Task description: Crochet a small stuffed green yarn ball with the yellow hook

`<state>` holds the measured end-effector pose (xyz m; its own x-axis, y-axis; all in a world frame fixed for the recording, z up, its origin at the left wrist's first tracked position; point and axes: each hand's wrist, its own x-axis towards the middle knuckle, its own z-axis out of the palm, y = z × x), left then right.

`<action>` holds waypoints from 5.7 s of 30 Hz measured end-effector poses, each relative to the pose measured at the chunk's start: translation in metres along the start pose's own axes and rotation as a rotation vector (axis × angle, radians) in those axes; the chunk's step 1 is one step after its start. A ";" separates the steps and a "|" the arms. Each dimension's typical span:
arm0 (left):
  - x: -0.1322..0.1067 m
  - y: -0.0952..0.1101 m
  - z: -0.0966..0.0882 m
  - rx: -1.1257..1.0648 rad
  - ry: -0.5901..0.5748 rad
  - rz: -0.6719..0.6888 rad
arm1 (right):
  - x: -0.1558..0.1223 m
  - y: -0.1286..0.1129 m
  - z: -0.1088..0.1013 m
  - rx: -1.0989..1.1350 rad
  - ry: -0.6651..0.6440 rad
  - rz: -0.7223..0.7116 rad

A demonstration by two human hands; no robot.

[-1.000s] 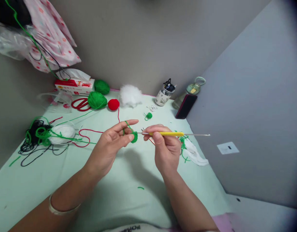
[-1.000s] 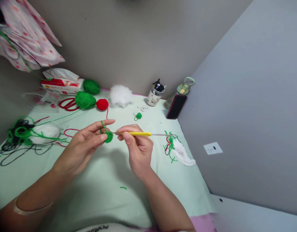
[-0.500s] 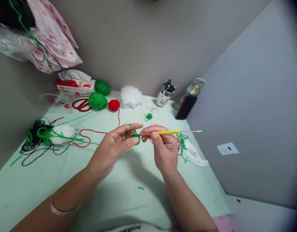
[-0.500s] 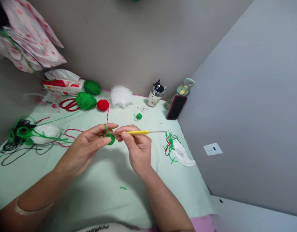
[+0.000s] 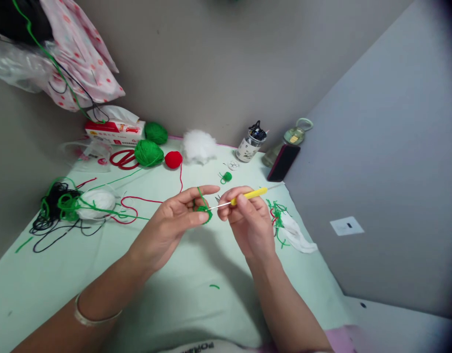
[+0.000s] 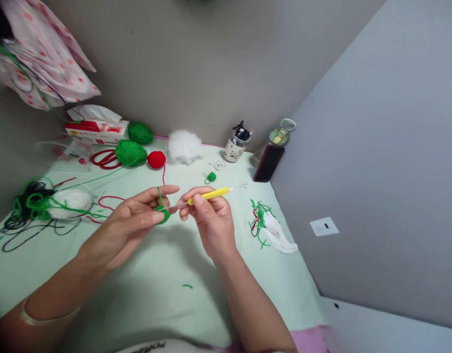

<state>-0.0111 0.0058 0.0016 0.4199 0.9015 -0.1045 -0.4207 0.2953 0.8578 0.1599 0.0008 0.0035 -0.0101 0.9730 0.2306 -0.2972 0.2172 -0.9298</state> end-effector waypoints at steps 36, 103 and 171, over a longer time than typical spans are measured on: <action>0.003 -0.005 0.004 0.053 0.105 0.024 | -0.005 0.004 0.002 -0.282 0.028 -0.283; -0.001 -0.003 0.005 0.099 0.059 0.047 | -0.006 0.004 0.004 -0.322 0.012 -0.216; 0.001 -0.001 -0.005 0.176 0.051 0.042 | -0.003 0.004 -0.003 -0.113 0.007 -0.098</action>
<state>-0.0139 0.0077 -0.0020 0.3621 0.9279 -0.0885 -0.2878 0.2016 0.9362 0.1617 -0.0009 -0.0015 0.0205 0.9473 0.3197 -0.1868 0.3178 -0.9296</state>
